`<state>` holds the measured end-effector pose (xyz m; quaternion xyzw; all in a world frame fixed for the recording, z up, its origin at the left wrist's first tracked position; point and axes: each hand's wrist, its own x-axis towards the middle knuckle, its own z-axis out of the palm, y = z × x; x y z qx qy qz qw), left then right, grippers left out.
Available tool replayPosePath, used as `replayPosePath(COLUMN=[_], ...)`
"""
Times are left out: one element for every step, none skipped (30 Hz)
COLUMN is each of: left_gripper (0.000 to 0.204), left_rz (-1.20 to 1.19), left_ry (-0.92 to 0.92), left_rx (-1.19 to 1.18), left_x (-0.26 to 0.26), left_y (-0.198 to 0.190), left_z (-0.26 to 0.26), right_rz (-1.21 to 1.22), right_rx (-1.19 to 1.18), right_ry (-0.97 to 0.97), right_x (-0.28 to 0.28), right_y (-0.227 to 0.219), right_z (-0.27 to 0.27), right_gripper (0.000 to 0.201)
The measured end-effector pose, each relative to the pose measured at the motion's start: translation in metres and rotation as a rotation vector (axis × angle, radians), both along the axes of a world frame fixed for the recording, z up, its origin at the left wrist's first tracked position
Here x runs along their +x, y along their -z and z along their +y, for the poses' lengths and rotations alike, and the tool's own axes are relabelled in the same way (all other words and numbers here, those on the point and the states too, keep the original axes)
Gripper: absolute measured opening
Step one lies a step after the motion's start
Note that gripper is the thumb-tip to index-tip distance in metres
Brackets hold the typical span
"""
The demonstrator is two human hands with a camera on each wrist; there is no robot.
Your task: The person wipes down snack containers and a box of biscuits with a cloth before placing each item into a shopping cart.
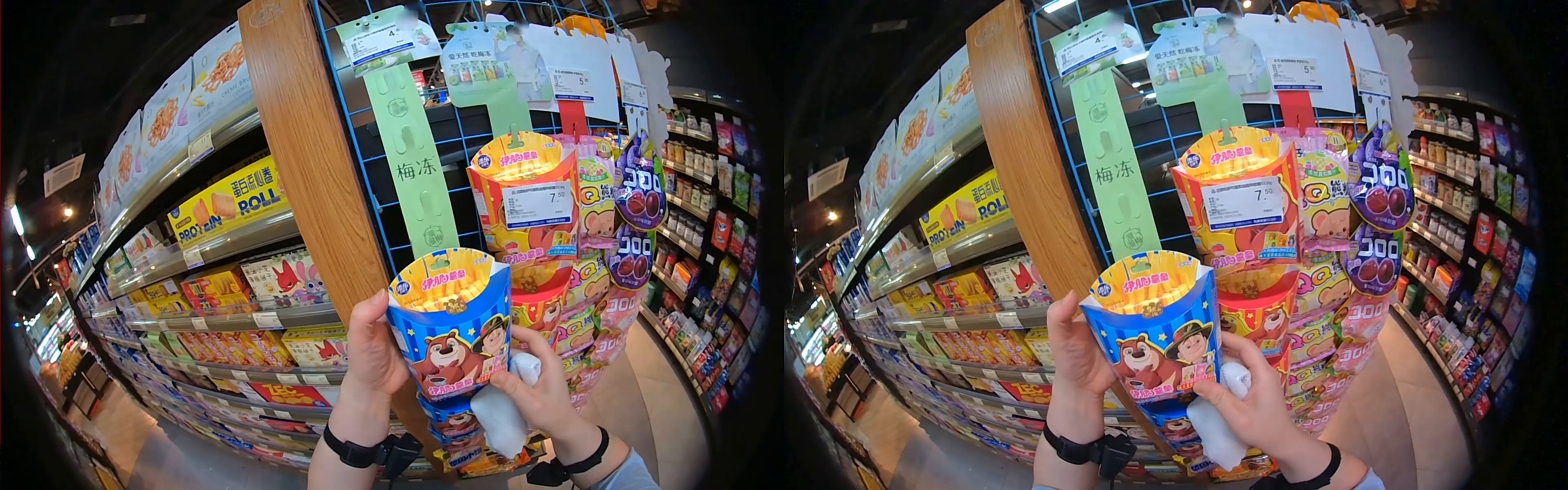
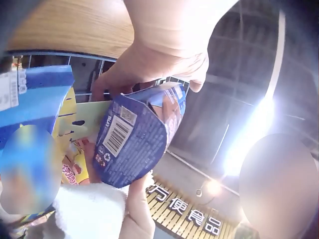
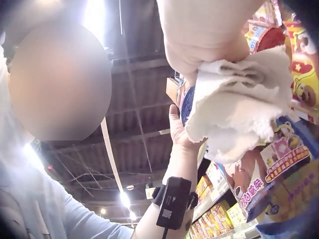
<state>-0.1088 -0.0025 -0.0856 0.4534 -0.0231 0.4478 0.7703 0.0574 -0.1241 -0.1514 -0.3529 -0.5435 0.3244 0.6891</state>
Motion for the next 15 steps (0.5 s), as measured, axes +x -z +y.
replayPosePath(left_gripper=[0.056,0.055,0.055,0.061,0.068,0.068,0.064,0.061,0.061,0.064,0.068,0.068,0.070,0.073,0.077], left_rz=[-0.031,-0.063,-0.062,-0.007,0.047,0.047,0.038,0.029,0.029,0.046,0.063,0.062,0.069,0.076,0.109], left_ry=[0.014,0.027,0.026,-0.027,-0.080,-0.081,-0.029,0.023,0.021,-0.008,-0.037,-0.039,-0.081,-0.123,-0.189], left_rx=[0.024,0.049,0.048,0.016,-0.016,-0.017,0.011,0.039,0.037,0.053,0.068,0.065,0.086,0.107,0.127], left_x=[0.000,0.000,0.000,-0.001,-0.001,-0.003,-0.005,-0.006,-0.008,-0.009,-0.009,-0.010,-0.010,-0.010,-0.011], left_y=[-0.001,-0.002,-0.001,0.000,0.001,0.000,0.000,-0.001,0.000,0.000,0.001,0.003,0.004,0.006,0.009], left_z=[-0.001,-0.001,0.000,0.001,0.002,0.002,0.002,0.002,0.001,0.000,-0.001,-0.003,-0.006,-0.009,-0.010], right_rz=[-0.031,-0.061,-0.061,-0.040,-0.020,-0.020,-0.068,-0.117,-0.117,-0.104,-0.090,-0.090,-0.073,-0.056,-0.057], right_rx=[-0.006,-0.012,-0.013,-0.015,-0.018,-0.019,-0.005,0.008,0.005,-0.016,-0.038,-0.041,-0.045,-0.050,-0.054], right_ry=[0.015,0.031,0.030,0.017,0.005,0.004,0.000,-0.005,-0.008,0.006,0.019,0.016,-0.013,-0.043,-0.048], right_x=[0.002,0.002,0.002,0.002,0.002,0.003,0.004,0.004,0.003,0.002,0.000,0.000,-0.001,-0.002,-0.002], right_y=[0.002,0.005,0.007,0.010,0.012,0.013,0.014,0.015,0.015,0.015,0.014,0.013,0.012,0.011,0.013], right_z=[0.000,0.000,0.001,0.002,0.003,0.004,0.005,0.005,0.005,0.004,0.003,0.003,0.003,0.004,0.004], right_gripper=[0.061,0.060,0.060,0.060,0.060,0.060,0.060,0.061,0.061,0.062,0.062,0.062,0.066,0.070,0.070])
